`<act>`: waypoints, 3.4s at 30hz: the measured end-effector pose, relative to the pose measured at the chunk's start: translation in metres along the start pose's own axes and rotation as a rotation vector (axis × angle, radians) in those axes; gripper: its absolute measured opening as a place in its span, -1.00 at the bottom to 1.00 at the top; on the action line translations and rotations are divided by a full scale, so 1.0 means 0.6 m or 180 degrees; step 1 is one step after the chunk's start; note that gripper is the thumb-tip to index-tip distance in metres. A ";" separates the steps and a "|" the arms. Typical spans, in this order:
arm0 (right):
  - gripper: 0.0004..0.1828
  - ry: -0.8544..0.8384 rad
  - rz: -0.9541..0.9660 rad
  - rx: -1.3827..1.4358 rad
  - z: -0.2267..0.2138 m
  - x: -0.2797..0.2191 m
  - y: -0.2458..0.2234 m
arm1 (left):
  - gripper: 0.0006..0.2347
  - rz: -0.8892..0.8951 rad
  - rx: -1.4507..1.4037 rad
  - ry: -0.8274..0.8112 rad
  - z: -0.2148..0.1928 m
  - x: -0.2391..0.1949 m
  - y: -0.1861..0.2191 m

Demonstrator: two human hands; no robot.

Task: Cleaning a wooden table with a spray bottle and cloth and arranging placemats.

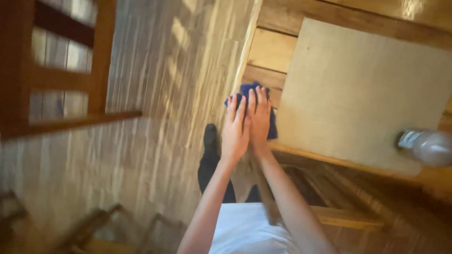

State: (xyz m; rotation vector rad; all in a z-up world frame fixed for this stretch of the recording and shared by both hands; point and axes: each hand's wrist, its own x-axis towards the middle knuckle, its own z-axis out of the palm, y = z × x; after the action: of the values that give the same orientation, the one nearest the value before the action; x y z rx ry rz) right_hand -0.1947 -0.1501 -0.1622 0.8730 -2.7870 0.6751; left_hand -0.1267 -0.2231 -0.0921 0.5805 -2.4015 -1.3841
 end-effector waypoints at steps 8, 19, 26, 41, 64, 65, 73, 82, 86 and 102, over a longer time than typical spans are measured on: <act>-0.32 0.0334 0.0567 -0.0260 0.044 0.231 0.008 | -0.45 0.0396 -0.0085 -0.0964 -0.034 0.218 -0.037; -0.55 0.0342 0.0694 -0.0154 0.049 0.119 -0.018 | -0.52 0.0344 -0.0371 -0.0849 -0.061 0.166 -0.035; -0.47 0.0355 0.0961 0.0248 -0.006 -0.002 -0.064 | -0.55 0.0702 -0.0148 -0.1118 -0.040 0.075 -0.051; -0.44 0.0599 0.0941 -0.0129 0.035 0.252 0.050 | -0.50 0.1152 0.0057 -0.1150 0.031 0.347 -0.044; -0.44 0.0654 0.1405 0.0063 0.081 0.555 0.124 | -0.49 0.1396 0.0098 -0.1722 0.076 0.701 -0.031; -0.46 0.0661 0.1491 0.0129 0.083 0.541 0.115 | -0.50 0.1397 0.0103 -0.1785 0.070 0.691 -0.033; -0.51 0.0895 0.1744 -0.0031 0.099 0.351 0.034 | -0.49 0.1492 -0.0021 -0.2112 0.016 0.520 -0.075; -0.48 0.0951 0.2051 0.0179 0.102 0.246 -0.035 | -0.48 0.1769 0.0066 -0.2151 -0.025 0.403 -0.115; -0.32 0.0936 0.2061 0.0096 0.095 0.281 -0.040 | -0.49 0.1811 -0.0111 -0.2216 -0.026 0.435 -0.114; -0.40 0.0730 0.1768 -0.0016 0.135 0.723 0.169 | -0.46 0.1670 0.0264 -0.2041 0.110 0.875 -0.063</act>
State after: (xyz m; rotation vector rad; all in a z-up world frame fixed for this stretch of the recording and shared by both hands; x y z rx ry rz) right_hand -0.6090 -0.3330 -0.1577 -0.0050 -2.8101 0.7770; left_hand -0.6063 -0.4472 -0.1244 -0.5436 -2.7903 -1.3604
